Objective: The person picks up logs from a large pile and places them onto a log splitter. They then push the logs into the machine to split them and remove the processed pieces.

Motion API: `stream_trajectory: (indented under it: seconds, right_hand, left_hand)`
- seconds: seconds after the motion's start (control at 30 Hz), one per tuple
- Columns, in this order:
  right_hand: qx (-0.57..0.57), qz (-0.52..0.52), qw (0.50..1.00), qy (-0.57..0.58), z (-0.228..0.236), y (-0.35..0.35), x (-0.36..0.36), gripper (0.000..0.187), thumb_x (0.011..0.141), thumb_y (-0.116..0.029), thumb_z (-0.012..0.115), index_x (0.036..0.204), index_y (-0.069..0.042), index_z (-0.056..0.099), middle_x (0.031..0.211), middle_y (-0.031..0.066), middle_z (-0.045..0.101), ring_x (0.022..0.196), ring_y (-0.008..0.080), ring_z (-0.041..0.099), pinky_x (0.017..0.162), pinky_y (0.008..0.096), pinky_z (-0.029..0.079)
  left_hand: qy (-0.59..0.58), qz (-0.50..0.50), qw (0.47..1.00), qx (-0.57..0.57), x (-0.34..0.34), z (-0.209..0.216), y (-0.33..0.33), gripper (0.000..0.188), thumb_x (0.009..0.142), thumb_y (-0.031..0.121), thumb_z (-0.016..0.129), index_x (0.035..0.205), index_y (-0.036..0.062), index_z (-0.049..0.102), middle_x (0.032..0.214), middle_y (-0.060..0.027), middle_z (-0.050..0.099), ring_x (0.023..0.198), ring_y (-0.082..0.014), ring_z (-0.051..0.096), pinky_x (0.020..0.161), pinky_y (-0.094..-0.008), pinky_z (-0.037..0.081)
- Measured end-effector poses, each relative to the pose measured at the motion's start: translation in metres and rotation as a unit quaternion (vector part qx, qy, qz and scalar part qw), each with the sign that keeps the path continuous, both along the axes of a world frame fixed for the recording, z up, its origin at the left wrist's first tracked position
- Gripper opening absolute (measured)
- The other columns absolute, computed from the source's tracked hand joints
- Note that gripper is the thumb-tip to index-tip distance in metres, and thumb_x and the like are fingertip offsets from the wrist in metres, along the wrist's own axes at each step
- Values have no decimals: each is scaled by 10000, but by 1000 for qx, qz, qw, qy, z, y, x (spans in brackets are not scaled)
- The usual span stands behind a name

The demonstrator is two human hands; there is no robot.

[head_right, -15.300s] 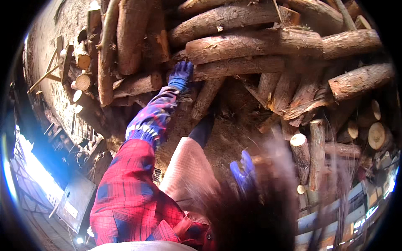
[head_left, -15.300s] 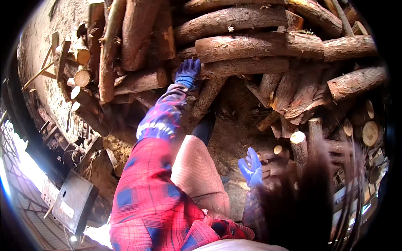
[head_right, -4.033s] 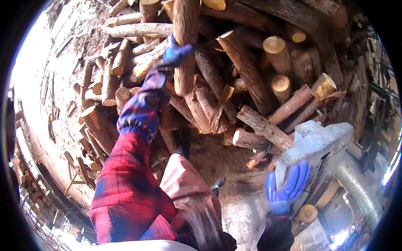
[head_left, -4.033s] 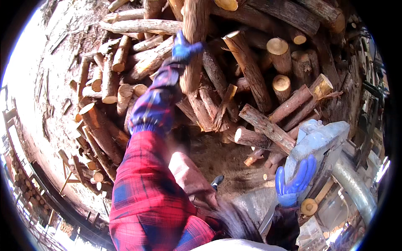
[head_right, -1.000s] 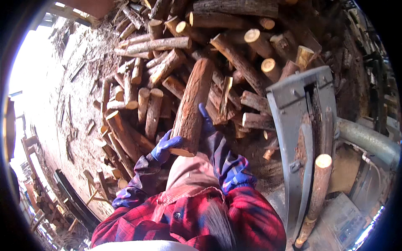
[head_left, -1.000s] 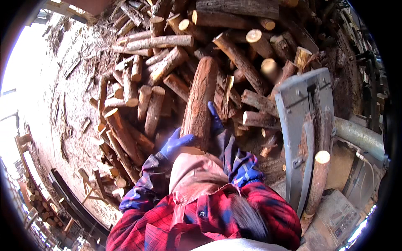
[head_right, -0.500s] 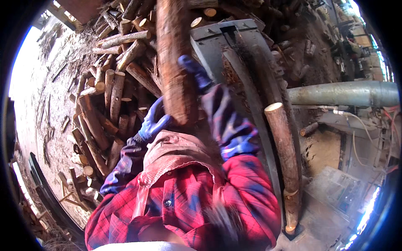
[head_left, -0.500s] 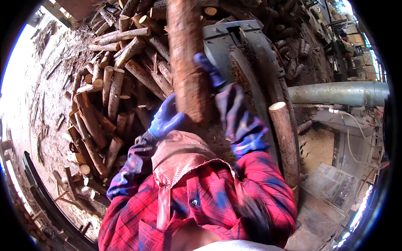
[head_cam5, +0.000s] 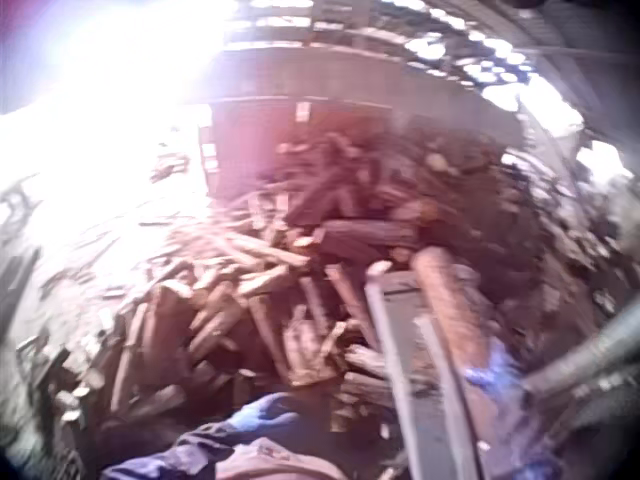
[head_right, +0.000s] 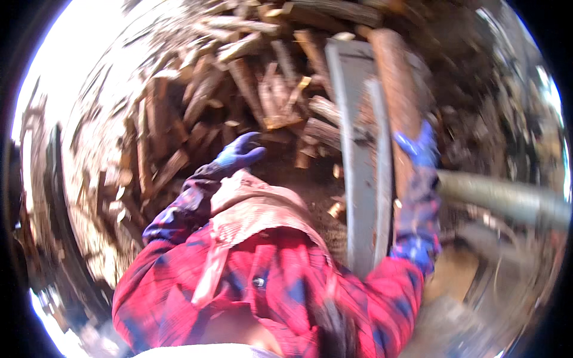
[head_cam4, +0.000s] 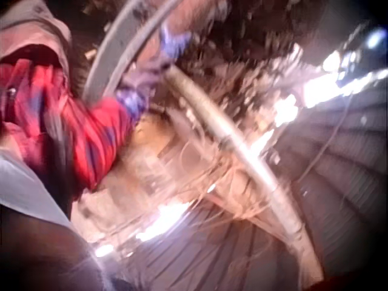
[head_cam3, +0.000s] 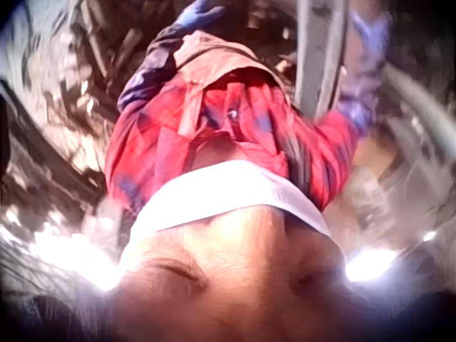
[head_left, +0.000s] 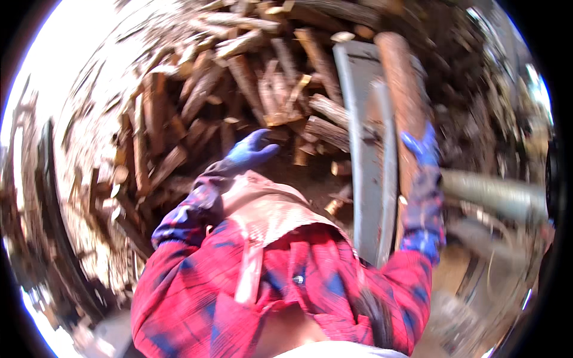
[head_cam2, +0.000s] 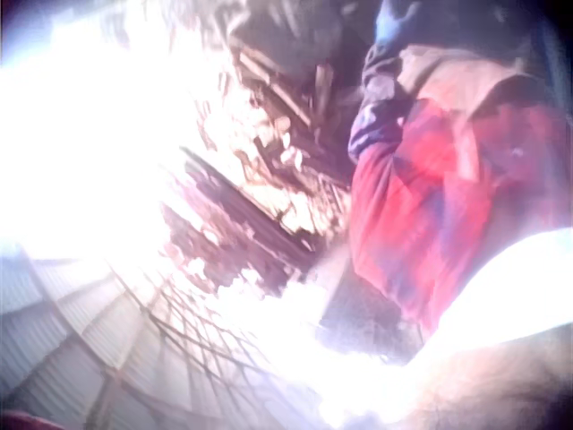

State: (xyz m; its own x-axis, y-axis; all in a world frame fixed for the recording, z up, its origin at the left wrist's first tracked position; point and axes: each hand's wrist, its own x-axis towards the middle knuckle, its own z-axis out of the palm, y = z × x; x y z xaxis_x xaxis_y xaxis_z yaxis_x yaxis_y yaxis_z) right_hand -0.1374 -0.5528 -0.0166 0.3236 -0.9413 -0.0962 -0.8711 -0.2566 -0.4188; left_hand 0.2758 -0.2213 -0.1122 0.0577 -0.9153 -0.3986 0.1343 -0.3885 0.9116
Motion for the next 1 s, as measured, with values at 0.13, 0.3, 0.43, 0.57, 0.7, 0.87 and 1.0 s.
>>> stream_trajectory:
  seconds: [0.13,0.3,0.43,0.57,0.7,0.87,1.0]
  right_hand:
    - [-145,-70,967,196,17,36,43,979,706,-508,788,1448,-37,355,1423,239,431,1310,382,424,1097,483,345]
    - [12,260,930,-258,-33,49,254,730,810,-246,776,1370,37,403,885,75,634,644,145,587,638,287,504]
    - [274,240,925,-111,-179,45,435,801,782,-351,793,1414,-40,410,1273,119,536,1120,191,519,931,337,444]
    - [415,290,862,-23,-336,19,595,1040,675,-425,872,1433,53,345,1450,212,406,1330,333,402,1103,387,330]
    - [390,299,870,-49,-433,15,739,1225,578,-484,912,1442,97,267,1455,242,381,1367,312,356,1131,359,295]
    - [456,221,838,-201,-570,-50,771,1016,609,-222,916,1418,0,342,1341,234,491,1175,347,540,979,422,489]
    - [573,197,774,-184,-514,-16,792,733,638,54,842,1273,-17,484,1145,170,609,950,284,650,795,411,597]
  left_hand:
    - [-90,67,990,84,34,-51,17,747,857,423,723,1399,15,413,1224,-154,601,1140,-236,568,971,-360,464]
    - [-128,76,974,171,80,-126,32,788,831,508,711,1367,-9,453,1262,-183,591,1161,-262,572,997,-371,453]
    - [-45,165,976,133,119,-192,22,694,841,520,693,1295,20,535,1159,-148,637,1042,-244,624,908,-345,501]
    - [303,383,861,146,172,-258,44,348,872,402,713,998,89,630,752,45,542,621,-51,491,522,-190,407]
    - [498,505,688,152,213,-307,96,285,949,429,589,956,144,581,711,2,558,567,-84,512,499,-222,438]
    - [460,580,612,278,278,-359,72,567,918,502,590,1262,64,482,967,-129,685,783,-251,675,651,-346,560]
    - [480,621,571,242,294,-376,11,717,878,531,629,1355,34,431,1114,-181,653,906,-295,665,728,-400,558]
